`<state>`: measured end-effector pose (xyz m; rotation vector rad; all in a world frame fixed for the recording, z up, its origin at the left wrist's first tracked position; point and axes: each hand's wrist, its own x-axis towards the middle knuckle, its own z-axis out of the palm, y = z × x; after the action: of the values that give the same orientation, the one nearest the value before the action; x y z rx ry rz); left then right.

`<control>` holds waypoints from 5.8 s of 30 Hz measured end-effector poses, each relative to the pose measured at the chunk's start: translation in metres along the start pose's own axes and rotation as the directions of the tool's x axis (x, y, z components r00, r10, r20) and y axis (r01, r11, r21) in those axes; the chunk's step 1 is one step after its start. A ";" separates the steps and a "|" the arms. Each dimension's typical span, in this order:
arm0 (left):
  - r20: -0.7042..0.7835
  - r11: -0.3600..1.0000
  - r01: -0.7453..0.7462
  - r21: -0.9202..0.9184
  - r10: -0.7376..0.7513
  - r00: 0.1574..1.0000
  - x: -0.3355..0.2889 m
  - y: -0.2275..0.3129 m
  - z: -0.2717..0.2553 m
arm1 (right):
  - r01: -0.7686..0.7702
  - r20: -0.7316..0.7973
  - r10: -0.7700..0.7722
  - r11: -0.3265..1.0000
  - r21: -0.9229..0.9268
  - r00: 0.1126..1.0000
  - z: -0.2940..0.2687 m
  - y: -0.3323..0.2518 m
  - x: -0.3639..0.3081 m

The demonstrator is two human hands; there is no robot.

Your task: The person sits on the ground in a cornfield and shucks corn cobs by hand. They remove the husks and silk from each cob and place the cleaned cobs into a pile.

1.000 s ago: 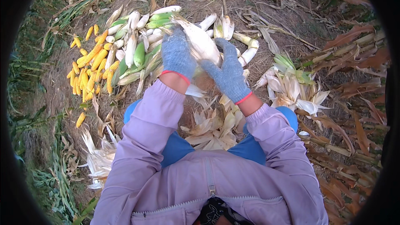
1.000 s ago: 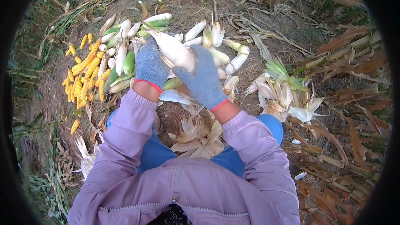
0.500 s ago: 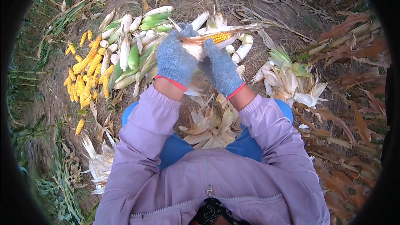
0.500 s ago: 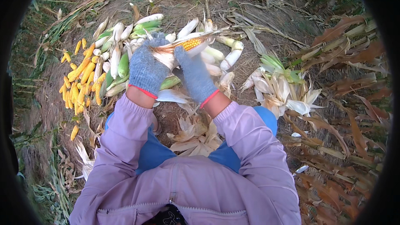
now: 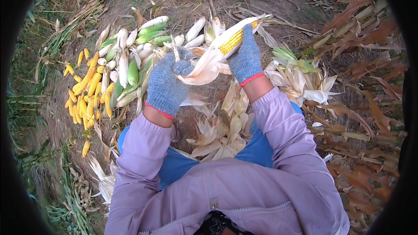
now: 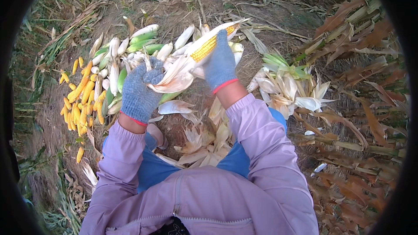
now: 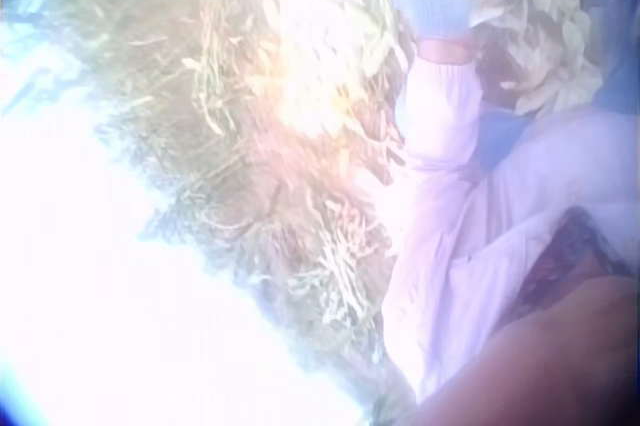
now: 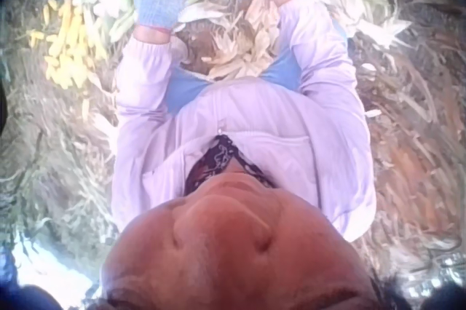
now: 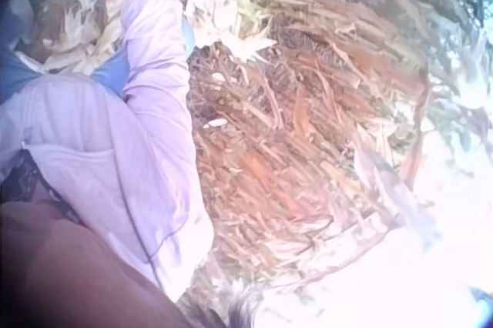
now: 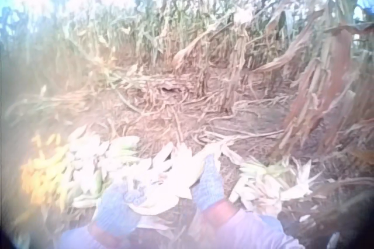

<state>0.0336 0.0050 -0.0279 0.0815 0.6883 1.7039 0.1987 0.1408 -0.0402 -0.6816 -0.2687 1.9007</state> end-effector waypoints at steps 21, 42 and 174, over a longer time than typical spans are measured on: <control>0.253 0.371 -0.378 0.848 0.343 0.904 0.001 0.014 0.005 | 0.464 0.483 0.229 0.132 -0.876 0.845 0.001 0.038 -0.042; 0.640 -0.415 -0.489 0.767 0.454 0.620 0.010 0.006 -0.037 | 0.706 0.673 0.367 0.061 -0.706 0.642 -0.013 0.030 -0.023; 0.420 0.091 -0.419 0.903 0.010 0.907 0.014 -0.066 -0.006 | 0.316 0.293 -0.168 0.744 -0.589 0.941 0.003 -0.003 -0.045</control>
<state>0.0852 0.0218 -0.0690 1.5084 1.5526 1.0895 0.2122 0.1017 -0.0206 -0.8194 -1.1315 1.6137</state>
